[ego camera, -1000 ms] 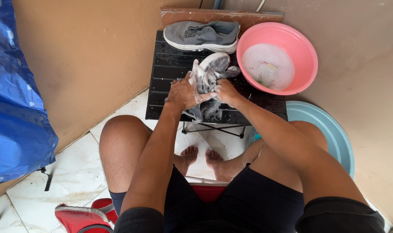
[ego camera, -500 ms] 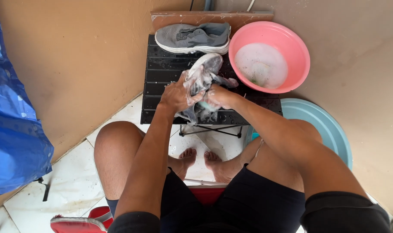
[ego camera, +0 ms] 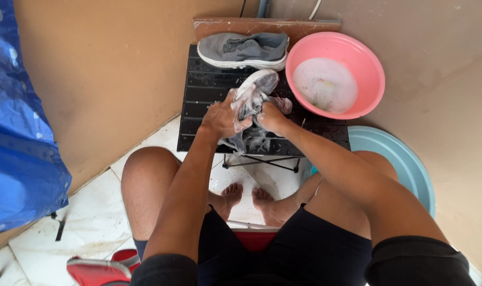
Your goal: The person scrubs a gray sneaker with a brush and soapy water. They clean the upper, sides, and sole of the shoe while holding it over a small black table. A pink basin with soapy water and a blue basin are nearby.
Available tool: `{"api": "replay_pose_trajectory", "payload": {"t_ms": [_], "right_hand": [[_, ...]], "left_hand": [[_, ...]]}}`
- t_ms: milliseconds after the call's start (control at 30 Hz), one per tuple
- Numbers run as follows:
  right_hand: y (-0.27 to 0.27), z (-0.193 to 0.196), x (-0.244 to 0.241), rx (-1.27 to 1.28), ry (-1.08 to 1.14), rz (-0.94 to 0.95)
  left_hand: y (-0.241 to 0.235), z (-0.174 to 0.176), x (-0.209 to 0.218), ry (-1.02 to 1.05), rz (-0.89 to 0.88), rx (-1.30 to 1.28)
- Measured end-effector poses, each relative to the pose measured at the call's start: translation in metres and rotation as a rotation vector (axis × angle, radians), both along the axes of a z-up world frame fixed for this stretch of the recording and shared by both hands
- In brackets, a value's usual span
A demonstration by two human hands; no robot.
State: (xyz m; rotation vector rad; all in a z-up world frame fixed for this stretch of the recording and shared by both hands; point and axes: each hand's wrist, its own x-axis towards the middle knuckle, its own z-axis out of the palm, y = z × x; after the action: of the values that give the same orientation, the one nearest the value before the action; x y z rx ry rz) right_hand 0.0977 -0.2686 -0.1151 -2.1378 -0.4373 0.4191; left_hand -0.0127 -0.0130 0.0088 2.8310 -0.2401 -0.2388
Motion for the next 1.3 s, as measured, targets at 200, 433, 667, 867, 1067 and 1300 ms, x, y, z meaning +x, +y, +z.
{"api": "replay_pose_trajectory", "payload": {"t_ms": [200,433,667,867,1067,1300], "right_hand": [[-0.021,0.046,0.009,-0.594,-0.293,0.113],[-0.007,0.069,-0.014,-0.247,0.395,-0.013],[-0.03,0.034,0.011,0.072,-0.036,0.237],[-0.051,0.002,0.035,0.067,-0.042,0.292],[-0.02,0.06,-0.058,0.33,0.355,0.188],[-0.011,-0.003,-0.034,-0.086,-0.079,-0.08]], "left_hand": [[0.003,-0.027,0.014,-0.005,0.0,-0.014],[-0.011,0.041,-0.006,-0.029,-0.009,0.008],[-0.007,0.011,0.003,-0.005,0.006,-0.012],[-0.013,-0.002,0.002,-0.028,-0.003,0.005],[-0.017,0.035,-0.015,-0.045,-0.021,0.011],[-0.013,0.016,-0.003,-0.075,0.01,-0.01]]}}
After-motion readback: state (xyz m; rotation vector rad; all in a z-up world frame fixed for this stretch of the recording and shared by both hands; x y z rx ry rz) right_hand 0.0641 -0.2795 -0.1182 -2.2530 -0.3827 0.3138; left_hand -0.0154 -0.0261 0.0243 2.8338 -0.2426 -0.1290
